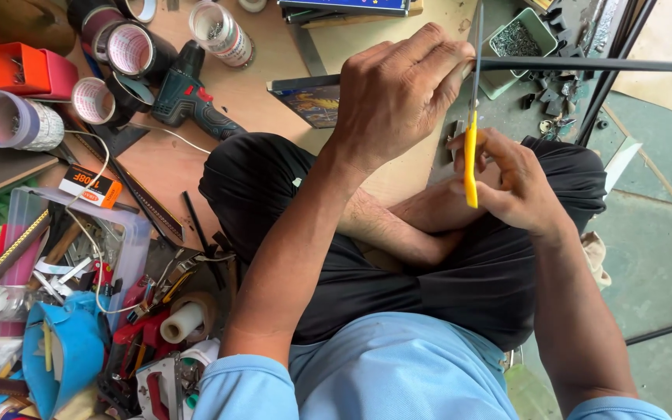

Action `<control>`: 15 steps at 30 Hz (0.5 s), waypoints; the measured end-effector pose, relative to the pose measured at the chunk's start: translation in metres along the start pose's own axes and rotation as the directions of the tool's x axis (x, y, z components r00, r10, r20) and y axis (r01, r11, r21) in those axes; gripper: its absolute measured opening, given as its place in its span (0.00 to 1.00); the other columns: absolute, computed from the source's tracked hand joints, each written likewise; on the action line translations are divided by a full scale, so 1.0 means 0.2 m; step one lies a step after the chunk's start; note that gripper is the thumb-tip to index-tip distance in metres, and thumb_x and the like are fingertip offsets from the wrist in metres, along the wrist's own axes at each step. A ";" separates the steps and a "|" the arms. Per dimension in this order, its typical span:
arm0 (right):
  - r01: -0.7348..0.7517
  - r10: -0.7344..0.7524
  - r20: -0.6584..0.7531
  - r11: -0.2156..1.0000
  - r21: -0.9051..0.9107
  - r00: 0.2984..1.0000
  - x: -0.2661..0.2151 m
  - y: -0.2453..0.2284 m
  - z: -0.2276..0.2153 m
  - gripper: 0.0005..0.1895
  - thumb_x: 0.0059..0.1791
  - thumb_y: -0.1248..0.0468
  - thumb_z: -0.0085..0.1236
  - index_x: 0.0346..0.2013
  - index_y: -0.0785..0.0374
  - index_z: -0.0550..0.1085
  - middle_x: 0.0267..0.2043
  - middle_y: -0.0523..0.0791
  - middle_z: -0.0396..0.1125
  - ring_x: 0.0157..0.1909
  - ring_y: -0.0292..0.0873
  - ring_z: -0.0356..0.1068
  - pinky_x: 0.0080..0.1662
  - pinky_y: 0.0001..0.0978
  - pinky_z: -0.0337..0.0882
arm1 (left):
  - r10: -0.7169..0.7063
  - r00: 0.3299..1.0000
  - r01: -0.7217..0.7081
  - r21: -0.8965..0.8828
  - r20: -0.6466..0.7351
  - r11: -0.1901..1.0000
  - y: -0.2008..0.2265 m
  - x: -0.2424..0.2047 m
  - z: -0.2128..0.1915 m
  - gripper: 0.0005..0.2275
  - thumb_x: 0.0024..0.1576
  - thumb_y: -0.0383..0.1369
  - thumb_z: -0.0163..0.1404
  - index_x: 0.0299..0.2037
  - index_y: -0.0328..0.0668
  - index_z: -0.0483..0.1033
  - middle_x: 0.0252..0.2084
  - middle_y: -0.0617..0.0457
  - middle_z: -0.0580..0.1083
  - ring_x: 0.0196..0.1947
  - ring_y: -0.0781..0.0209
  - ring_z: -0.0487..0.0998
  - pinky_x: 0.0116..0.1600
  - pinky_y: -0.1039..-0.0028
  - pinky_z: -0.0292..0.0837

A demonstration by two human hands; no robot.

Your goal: Applying black adhesive tape or plastic strips to the edges of a wooden-backed art print to create a frame.

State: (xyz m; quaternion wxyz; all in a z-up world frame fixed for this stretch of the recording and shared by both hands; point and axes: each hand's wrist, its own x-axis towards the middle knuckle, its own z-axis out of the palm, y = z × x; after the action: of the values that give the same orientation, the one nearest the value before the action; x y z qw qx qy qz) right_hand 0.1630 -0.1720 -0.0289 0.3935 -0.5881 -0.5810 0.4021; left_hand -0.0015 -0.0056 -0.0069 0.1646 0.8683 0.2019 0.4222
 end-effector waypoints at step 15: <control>-0.348 0.275 -0.251 0.878 -0.327 0.928 0.29 0.53 -0.09 0.17 0.49 0.63 0.69 0.48 0.70 0.76 0.38 0.50 0.76 0.36 0.41 0.77 0.39 0.33 0.77 | -0.085 0.996 0.084 0.011 0.039 0.996 0.03 -0.02 -0.01 0.07 0.63 0.35 0.58 0.50 0.52 0.79 0.51 0.66 0.77 0.44 0.68 0.83 0.48 0.77 0.81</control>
State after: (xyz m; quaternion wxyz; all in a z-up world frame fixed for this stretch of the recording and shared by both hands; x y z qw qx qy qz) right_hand 0.2195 -0.1155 -0.1216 0.2625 -0.7740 -0.5009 0.2848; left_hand -0.0037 -0.0119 -0.0067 0.1823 0.8678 0.2371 0.3968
